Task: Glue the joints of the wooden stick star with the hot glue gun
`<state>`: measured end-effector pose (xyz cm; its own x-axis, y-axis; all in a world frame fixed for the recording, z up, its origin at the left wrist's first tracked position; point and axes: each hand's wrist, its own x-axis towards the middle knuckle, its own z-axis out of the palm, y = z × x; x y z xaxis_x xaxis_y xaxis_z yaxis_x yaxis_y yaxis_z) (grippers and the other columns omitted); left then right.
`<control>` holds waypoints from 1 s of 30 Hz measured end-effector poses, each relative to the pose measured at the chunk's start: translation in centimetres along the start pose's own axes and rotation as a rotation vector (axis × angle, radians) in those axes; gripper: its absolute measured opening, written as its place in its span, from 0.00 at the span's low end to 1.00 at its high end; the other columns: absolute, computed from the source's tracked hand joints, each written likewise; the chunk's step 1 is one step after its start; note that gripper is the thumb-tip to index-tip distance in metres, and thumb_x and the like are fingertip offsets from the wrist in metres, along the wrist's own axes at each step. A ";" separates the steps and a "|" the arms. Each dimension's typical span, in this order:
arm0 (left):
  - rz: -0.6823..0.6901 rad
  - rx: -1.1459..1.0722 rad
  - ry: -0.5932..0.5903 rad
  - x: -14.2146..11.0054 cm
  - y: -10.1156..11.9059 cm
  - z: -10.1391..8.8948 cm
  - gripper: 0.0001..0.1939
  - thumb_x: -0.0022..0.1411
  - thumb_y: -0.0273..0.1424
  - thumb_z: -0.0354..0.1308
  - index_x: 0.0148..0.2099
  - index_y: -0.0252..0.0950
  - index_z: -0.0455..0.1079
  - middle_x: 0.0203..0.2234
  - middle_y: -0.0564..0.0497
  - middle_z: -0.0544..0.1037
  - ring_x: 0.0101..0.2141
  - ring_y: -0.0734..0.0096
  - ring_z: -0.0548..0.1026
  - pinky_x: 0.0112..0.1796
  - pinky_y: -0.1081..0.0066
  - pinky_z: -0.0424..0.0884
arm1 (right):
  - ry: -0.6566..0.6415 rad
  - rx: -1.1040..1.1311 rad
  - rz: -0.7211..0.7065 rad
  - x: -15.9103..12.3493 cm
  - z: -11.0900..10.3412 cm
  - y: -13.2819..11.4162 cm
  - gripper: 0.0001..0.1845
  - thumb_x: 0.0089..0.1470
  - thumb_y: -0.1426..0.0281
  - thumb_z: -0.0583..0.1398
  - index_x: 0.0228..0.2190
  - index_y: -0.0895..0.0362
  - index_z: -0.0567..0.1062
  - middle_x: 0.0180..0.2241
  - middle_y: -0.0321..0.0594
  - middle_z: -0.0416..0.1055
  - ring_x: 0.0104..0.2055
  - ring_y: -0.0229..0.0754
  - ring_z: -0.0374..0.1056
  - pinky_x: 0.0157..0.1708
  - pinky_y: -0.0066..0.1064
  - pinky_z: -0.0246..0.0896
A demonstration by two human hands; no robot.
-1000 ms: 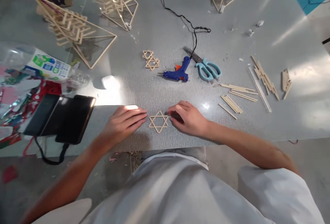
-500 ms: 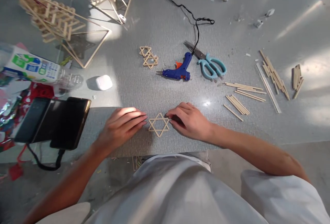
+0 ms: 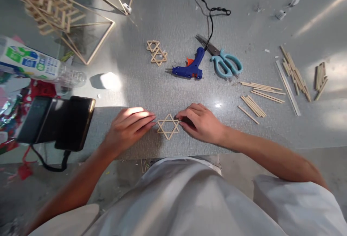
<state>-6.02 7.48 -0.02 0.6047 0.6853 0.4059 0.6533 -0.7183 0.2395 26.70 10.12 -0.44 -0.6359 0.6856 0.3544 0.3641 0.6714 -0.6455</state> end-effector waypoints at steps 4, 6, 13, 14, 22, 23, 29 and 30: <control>-0.003 -0.012 -0.001 0.1 0.1 0.0 0.20 0.75 0.29 0.66 0.65 0.45 0.76 0.49 0.51 0.87 0.53 0.60 0.82 0.54 0.58 0.78 | 0.006 0.005 -0.003 0.0 0.0 0.0 0.12 0.71 0.71 0.63 0.53 0.49 0.73 0.43 0.40 0.83 0.44 0.47 0.78 0.45 0.41 0.73; 0.004 -0.004 0.000 0.1 0.1 0.0 0.19 0.74 0.29 0.67 0.65 0.44 0.76 0.49 0.50 0.87 0.53 0.59 0.82 0.54 0.58 0.78 | 0.006 -0.002 -0.005 0.0 0.0 0.0 0.11 0.71 0.71 0.63 0.53 0.49 0.73 0.43 0.39 0.83 0.44 0.47 0.77 0.44 0.41 0.73; 0.006 -0.004 0.007 0.1 0.1 0.1 0.19 0.73 0.28 0.68 0.63 0.41 0.76 0.49 0.50 0.87 0.53 0.58 0.82 0.55 0.56 0.78 | 0.006 -0.008 -0.008 0.0 0.0 -0.1 0.12 0.71 0.72 0.63 0.53 0.50 0.72 0.43 0.40 0.83 0.44 0.46 0.77 0.45 0.41 0.74; 0.011 -0.003 0.011 0.1 0.1 0.1 0.19 0.73 0.28 0.69 0.63 0.41 0.76 0.49 0.49 0.87 0.53 0.58 0.82 0.54 0.57 0.78 | 0.002 -0.008 -0.005 0.0 0.0 -0.1 0.12 0.71 0.72 0.63 0.53 0.50 0.72 0.43 0.40 0.83 0.44 0.47 0.77 0.45 0.41 0.74; 0.029 0.028 0.012 0.2 0.1 0.1 0.18 0.72 0.28 0.70 0.61 0.38 0.75 0.48 0.49 0.87 0.52 0.57 0.82 0.54 0.56 0.79 | 0.006 0.000 -0.002 0.1 -0.1 -0.1 0.10 0.72 0.71 0.63 0.52 0.50 0.72 0.43 0.40 0.83 0.44 0.46 0.77 0.45 0.40 0.74; 0.030 0.028 0.015 0.2 0.1 0.1 0.18 0.72 0.27 0.70 0.61 0.38 0.75 0.48 0.49 0.87 0.52 0.56 0.82 0.54 0.56 0.79 | 0.003 0.001 0.002 0.1 -0.1 -0.2 0.10 0.72 0.71 0.63 0.52 0.50 0.72 0.43 0.40 0.83 0.44 0.46 0.77 0.45 0.40 0.74; 0.007 0.010 0.007 0.4 0.1 0.1 0.18 0.71 0.27 0.70 0.61 0.37 0.76 0.48 0.48 0.87 0.50 0.56 0.82 0.52 0.56 0.79 | 0.012 -0.019 -0.011 0.1 0.0 -0.1 0.09 0.72 0.70 0.63 0.51 0.51 0.72 0.43 0.40 0.83 0.44 0.46 0.77 0.45 0.40 0.73; 0.008 0.013 0.010 0.5 0.1 0.1 0.18 0.71 0.27 0.70 0.61 0.37 0.76 0.48 0.48 0.88 0.50 0.56 0.82 0.52 0.56 0.79 | 0.011 -0.020 -0.009 0.1 0.0 -0.1 0.09 0.72 0.70 0.63 0.51 0.51 0.71 0.43 0.40 0.83 0.44 0.46 0.77 0.45 0.40 0.73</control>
<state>-5.61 7.71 0.14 0.6053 0.6781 0.4169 0.6543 -0.7221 0.2245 26.65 10.11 -0.35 -0.6316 0.6824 0.3680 0.3718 0.6831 -0.6286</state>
